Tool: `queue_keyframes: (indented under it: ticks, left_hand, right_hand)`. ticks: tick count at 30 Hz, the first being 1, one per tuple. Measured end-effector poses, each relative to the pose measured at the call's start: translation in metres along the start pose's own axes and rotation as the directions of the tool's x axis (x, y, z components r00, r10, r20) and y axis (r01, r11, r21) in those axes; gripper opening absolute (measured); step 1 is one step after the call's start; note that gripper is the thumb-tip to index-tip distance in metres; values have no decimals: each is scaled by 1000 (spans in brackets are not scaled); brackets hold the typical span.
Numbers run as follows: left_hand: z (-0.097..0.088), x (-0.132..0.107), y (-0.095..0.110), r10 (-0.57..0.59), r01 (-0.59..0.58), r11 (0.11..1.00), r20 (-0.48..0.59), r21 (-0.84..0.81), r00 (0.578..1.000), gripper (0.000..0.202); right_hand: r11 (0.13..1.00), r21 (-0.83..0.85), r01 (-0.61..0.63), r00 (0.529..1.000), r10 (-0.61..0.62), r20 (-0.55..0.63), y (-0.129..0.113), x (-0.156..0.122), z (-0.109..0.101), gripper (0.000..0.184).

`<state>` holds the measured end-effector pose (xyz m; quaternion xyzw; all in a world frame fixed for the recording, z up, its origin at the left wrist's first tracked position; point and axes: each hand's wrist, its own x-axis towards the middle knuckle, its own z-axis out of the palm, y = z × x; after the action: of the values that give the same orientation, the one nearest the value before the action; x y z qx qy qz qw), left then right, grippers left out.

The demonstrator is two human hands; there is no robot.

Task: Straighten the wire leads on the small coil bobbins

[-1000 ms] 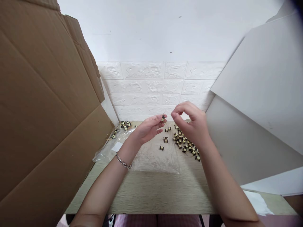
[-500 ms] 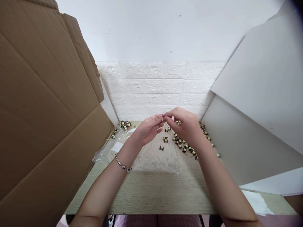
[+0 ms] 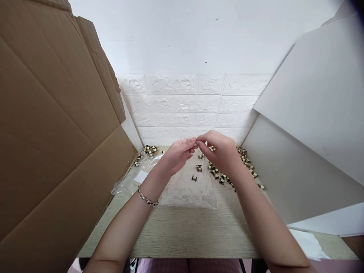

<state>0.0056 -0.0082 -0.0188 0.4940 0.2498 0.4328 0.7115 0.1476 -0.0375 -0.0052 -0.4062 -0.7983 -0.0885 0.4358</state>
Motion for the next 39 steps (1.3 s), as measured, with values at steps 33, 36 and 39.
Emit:
queue_keyframes:
  ticks: [33,36,39]
  left_hand:
    - [-10,9,-9,-39,37,998,35,41,999,21]
    - [-12,10,-9,-38,36,998,43,42,998,20]
    - [-13,10,-9,-40,37,998,58,53,997,21]
  right_hand:
    - [998,9,-69,985,67,160,8,2,1,14]
    - [997,14,-70,985,67,160,7,2,1,14]
    - [997,22,-71,985,66,159,7,2,1,14]
